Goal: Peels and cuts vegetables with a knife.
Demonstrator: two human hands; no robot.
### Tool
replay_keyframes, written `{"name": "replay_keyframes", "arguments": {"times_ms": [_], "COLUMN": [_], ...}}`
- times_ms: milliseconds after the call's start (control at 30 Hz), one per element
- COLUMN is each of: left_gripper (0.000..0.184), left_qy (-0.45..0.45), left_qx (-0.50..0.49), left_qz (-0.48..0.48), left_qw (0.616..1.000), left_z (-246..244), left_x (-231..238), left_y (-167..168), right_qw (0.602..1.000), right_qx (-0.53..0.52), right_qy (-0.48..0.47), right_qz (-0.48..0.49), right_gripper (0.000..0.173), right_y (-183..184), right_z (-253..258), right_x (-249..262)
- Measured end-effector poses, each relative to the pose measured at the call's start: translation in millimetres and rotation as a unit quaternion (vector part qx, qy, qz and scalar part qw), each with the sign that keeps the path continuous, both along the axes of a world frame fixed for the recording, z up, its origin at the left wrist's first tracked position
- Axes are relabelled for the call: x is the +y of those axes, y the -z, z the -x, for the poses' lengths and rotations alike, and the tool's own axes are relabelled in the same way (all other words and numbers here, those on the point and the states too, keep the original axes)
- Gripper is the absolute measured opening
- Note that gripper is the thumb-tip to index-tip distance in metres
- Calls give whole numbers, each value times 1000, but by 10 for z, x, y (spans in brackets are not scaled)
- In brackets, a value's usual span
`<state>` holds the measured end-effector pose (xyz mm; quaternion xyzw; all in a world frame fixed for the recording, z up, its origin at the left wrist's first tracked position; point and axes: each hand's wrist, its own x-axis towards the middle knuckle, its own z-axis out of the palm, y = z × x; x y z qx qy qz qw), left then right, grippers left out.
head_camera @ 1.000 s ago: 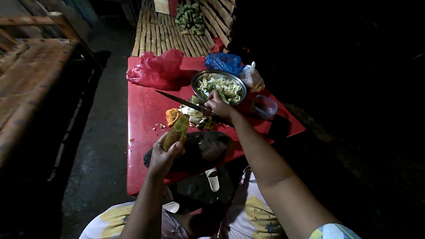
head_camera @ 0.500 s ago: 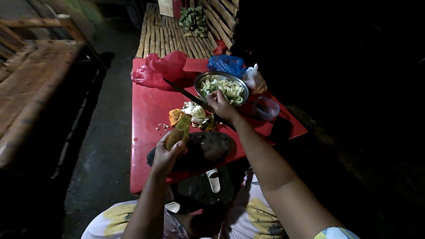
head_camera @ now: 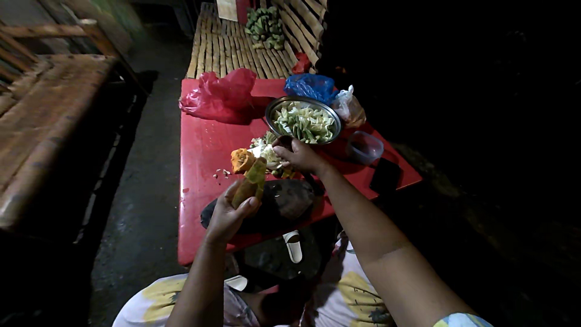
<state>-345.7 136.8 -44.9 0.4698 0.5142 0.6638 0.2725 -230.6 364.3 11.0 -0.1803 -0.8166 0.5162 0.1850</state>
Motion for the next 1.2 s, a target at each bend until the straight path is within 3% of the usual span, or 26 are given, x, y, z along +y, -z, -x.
{"name": "replay_keyframes", "arguments": {"times_ms": [133, 333, 467, 667, 767, 1200], "left_gripper": [45, 45, 46, 41, 48, 45], "left_qy": [-10, -22, -25, -31, -35, -35], "left_qx": [79, 108, 121, 105, 98, 81], "left_qz": [50, 68, 72, 58, 51, 38], "left_qw": [996, 992, 990, 992, 993, 995], "left_z": [-24, -55, -55, -46, -42, -41], "left_x": [7, 6, 11, 10, 9, 12], "left_y": [-16, -38, -33, -21, -14, -7], "right_qw": [998, 996, 995, 997, 997, 998], "right_qx": [-36, -49, -88, -67, -73, -32], "right_qy": [-4, -42, 13, -26, -22, -30], "right_qz": [50, -57, -38, 4, 26, -41], "right_gripper": [39, 42, 41, 37, 36, 32], "right_y": [-124, -119, -135, -136, -184, -87], "right_z": [-40, -70, -86, -73, -85, -66], "right_x": [-36, -41, -63, -6, -23, 68]}}
